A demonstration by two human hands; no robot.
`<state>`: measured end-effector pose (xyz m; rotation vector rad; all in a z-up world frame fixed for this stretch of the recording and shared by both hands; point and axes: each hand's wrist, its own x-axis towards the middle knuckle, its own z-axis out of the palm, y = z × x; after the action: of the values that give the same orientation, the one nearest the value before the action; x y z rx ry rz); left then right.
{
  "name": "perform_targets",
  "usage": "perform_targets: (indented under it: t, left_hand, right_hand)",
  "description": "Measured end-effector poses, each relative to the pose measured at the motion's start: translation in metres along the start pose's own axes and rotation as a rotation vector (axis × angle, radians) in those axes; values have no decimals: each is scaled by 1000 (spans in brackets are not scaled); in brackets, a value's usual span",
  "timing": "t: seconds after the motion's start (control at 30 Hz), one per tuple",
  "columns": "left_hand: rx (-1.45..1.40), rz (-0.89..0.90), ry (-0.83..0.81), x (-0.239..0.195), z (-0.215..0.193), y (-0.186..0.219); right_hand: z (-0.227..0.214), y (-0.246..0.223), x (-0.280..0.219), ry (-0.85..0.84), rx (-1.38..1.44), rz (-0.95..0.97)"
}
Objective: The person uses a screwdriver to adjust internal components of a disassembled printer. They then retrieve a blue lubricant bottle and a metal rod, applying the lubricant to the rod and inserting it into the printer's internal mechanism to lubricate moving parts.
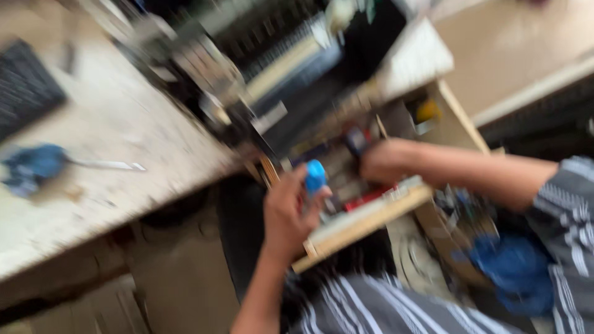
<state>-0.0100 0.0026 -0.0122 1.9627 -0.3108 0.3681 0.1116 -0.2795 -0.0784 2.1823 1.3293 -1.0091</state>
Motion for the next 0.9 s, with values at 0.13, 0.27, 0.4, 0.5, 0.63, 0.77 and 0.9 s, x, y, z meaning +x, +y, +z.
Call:
perform_targets:
  t: [0.13, 0.27, 0.4, 0.5, 0.63, 0.77, 0.9]
  left_hand:
    - [-7, 68, 34, -4, 5, -6]
    - [-2, 43, 12, -3, 4, -3]
    - [-10, 60, 23, -3, 7, -7]
    - [-24, 94, 32, -5, 8, -13]
    - [-49, 115, 27, -2, 7, -18]
    - [-103, 114, -26, 3, 2, -20]
    - [-99, 134, -32, 10, -3, -19]
  right_hand:
    - [4, 0, -2, 91, 41, 103]
    - [1, -4, -9, 210, 109, 67]
    - [6, -1, -7, 272, 202, 2]
    - [11, 2, -7, 233, 254, 21]
    - [9, 2, -7, 260, 382, -40]
    - [4, 2, -8, 181, 362, -4]
    - [-1, 4, -5, 8, 170, 15]
